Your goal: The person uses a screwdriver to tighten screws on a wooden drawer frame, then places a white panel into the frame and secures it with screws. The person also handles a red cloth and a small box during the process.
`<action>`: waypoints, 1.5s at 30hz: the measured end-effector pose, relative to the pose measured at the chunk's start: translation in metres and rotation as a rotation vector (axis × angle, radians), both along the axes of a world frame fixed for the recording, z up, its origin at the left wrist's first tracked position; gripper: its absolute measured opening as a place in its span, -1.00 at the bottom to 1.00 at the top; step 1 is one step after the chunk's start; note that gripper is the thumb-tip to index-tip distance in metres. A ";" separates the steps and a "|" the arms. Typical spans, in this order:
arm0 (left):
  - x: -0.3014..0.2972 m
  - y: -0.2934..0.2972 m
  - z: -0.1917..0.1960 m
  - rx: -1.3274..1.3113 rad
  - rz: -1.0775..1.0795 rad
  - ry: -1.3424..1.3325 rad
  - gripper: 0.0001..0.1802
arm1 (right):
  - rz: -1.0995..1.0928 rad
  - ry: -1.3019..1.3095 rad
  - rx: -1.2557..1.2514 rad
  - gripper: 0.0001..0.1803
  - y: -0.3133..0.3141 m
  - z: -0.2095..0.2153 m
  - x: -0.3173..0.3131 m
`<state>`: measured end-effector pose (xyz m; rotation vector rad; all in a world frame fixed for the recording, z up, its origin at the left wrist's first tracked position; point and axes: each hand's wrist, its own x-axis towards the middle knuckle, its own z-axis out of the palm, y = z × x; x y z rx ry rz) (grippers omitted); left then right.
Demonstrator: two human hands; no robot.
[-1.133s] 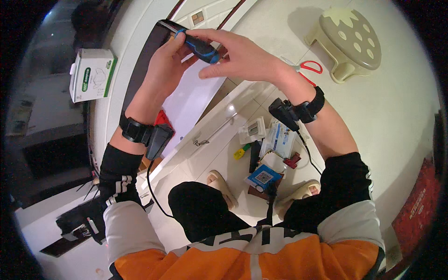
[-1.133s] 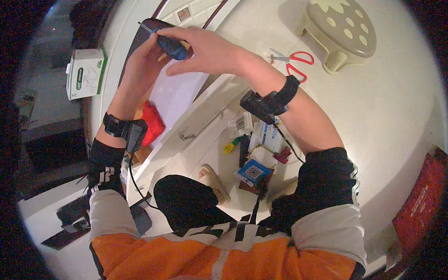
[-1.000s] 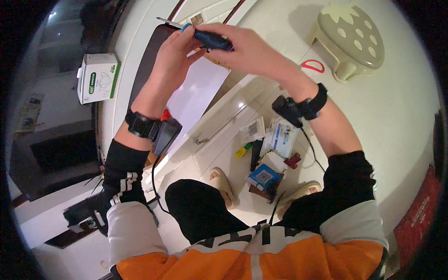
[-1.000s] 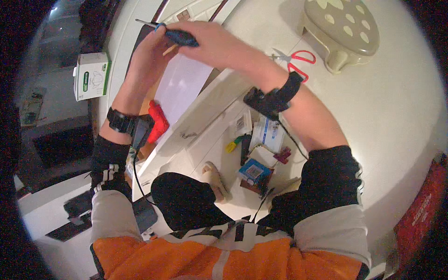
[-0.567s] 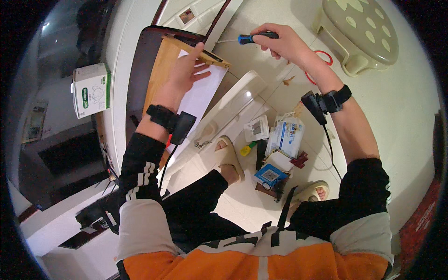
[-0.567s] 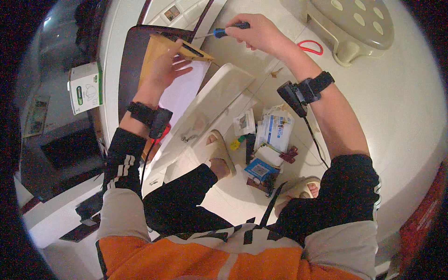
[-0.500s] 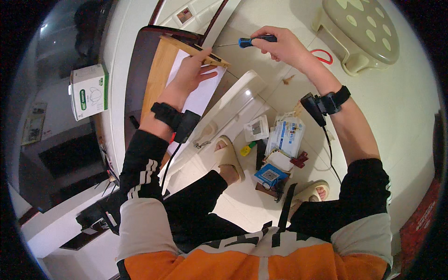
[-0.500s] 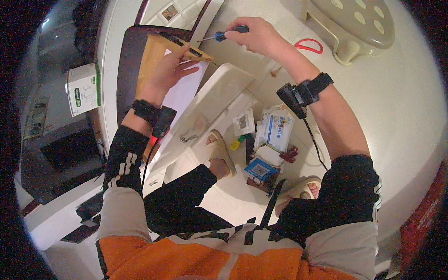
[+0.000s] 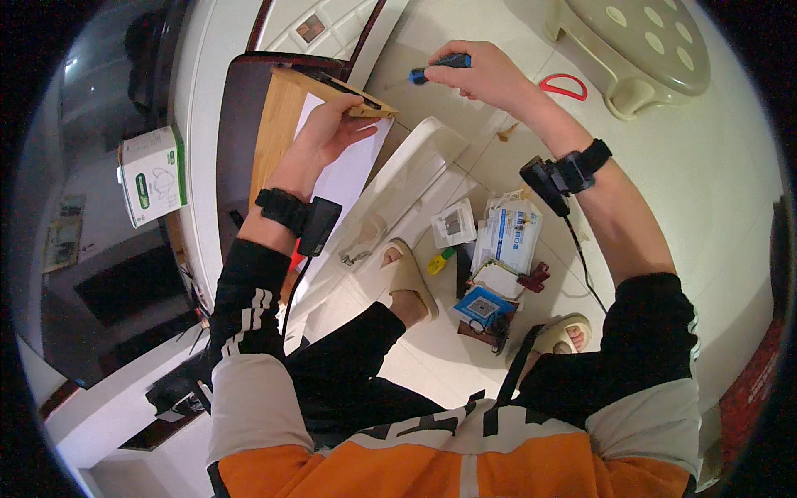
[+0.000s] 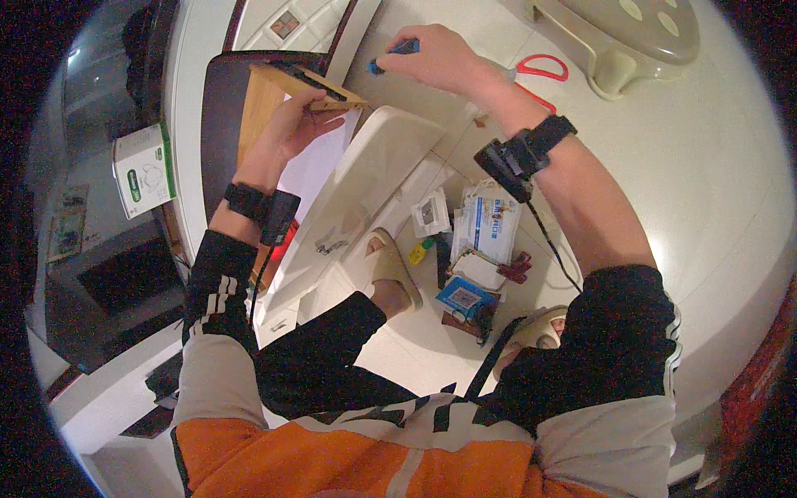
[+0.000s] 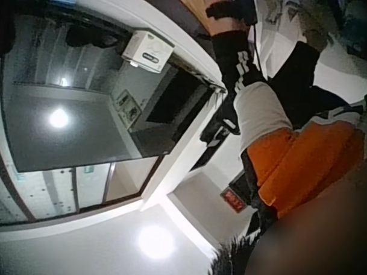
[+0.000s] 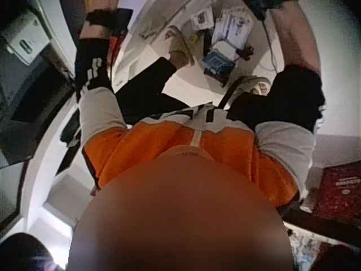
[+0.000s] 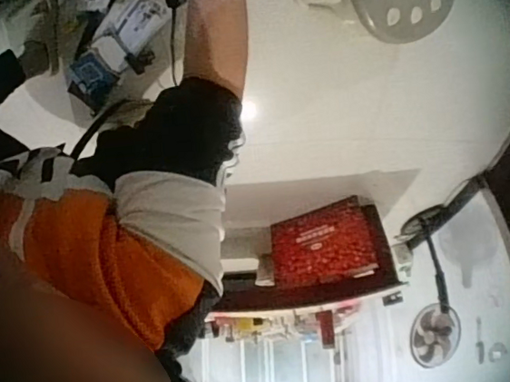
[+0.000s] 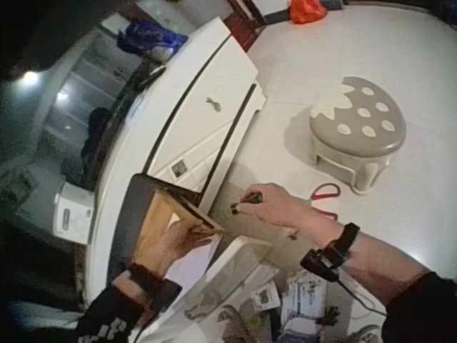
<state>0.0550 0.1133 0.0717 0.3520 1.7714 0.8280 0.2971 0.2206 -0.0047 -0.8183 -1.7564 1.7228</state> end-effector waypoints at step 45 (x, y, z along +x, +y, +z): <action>-0.006 0.008 0.002 -0.158 -0.042 0.085 -0.77 | 0.108 0.041 -0.065 -0.48 0.006 -0.013 -0.014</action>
